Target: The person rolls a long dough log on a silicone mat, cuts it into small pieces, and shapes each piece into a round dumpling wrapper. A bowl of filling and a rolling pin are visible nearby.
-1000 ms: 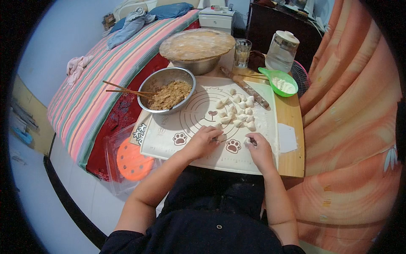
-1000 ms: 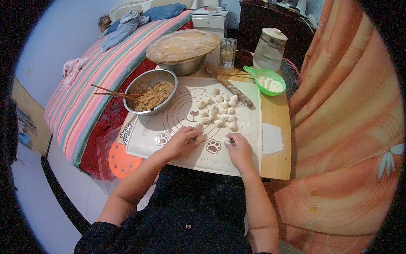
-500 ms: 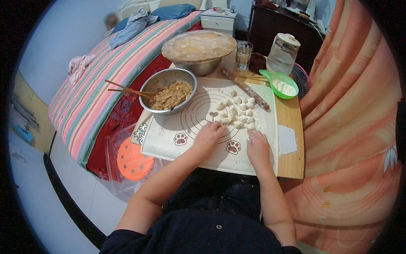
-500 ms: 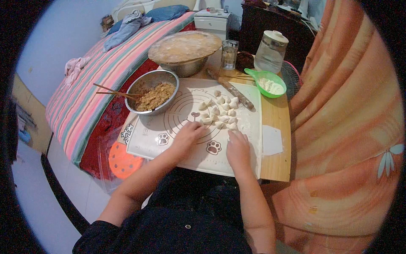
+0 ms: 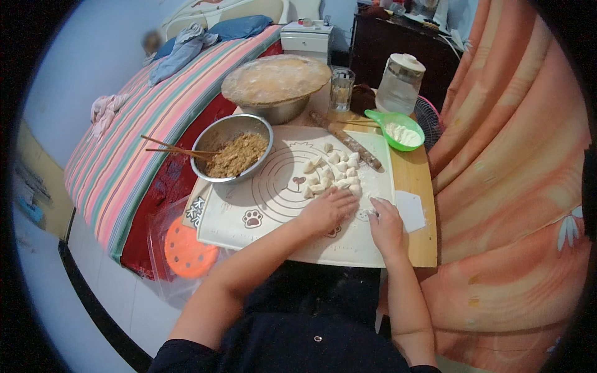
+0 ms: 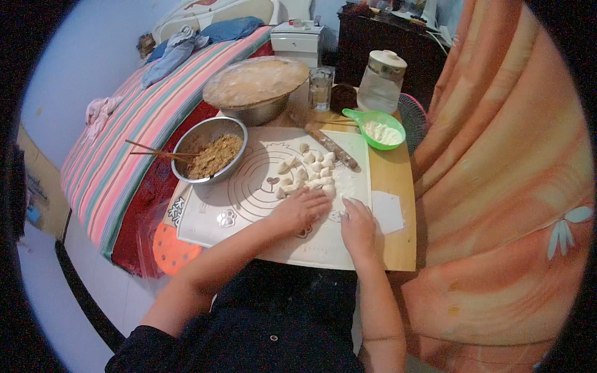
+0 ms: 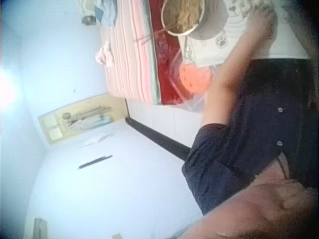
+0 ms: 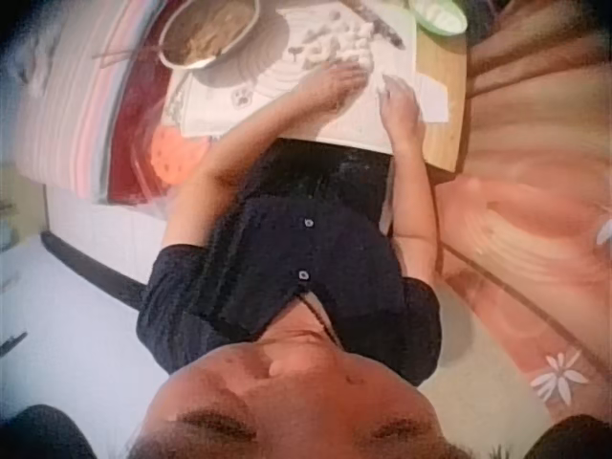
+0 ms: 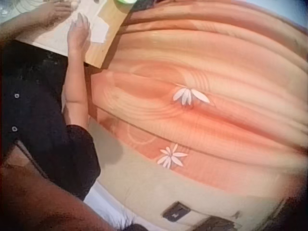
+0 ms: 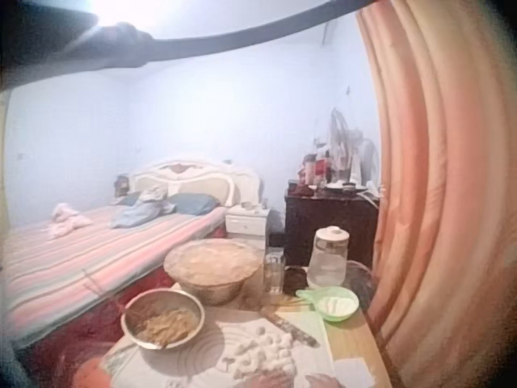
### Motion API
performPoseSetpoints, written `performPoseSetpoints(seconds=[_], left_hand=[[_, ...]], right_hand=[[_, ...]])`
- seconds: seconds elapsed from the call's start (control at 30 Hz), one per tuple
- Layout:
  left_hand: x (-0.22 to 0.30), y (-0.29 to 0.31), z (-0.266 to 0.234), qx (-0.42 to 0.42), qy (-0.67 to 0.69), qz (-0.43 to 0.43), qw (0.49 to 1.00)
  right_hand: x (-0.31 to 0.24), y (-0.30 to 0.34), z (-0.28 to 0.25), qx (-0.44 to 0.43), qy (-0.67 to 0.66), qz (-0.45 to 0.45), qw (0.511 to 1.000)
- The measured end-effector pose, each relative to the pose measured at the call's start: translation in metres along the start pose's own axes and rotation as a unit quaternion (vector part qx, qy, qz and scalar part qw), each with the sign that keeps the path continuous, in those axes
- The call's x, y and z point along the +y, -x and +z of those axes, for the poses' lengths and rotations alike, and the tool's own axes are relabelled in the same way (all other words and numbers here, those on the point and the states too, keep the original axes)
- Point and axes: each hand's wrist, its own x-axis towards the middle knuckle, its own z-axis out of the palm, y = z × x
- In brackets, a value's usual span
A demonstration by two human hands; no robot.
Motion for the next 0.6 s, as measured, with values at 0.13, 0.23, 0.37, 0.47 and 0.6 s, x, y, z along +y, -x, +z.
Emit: performPoseSetpoints(seconds=[0.13, 0.23, 0.37, 0.47, 0.6], left_hand=[[-0.039, -0.015, 0.002, 0.046, -0.062, -0.024, 0.997], [-0.025, -0.006, -0.018, 0.125, 0.013, -0.088, 0.988], [-0.025, 0.013, -0.031, 0.217, 0.07, -0.138, 0.964], [-0.032, 0.03, -0.035, 0.245, 0.102, -0.18, 0.947], [-0.041, 0.04, -0.043, 0.254, 0.12, -0.235, 0.931]], right_hand=[[0.028, -0.049, -0.012, 0.02, 0.014, 0.024, 0.999], [0.067, -0.123, -0.015, 0.042, 0.021, 0.026, 0.999], [0.119, -0.216, -0.007, 0.038, 0.074, 0.017, 0.996], [0.138, -0.26, 0.01, -0.126, 0.115, 0.085, 0.982], [0.15, -0.279, 0.027, -0.203, 0.157, 0.081, 0.963]])
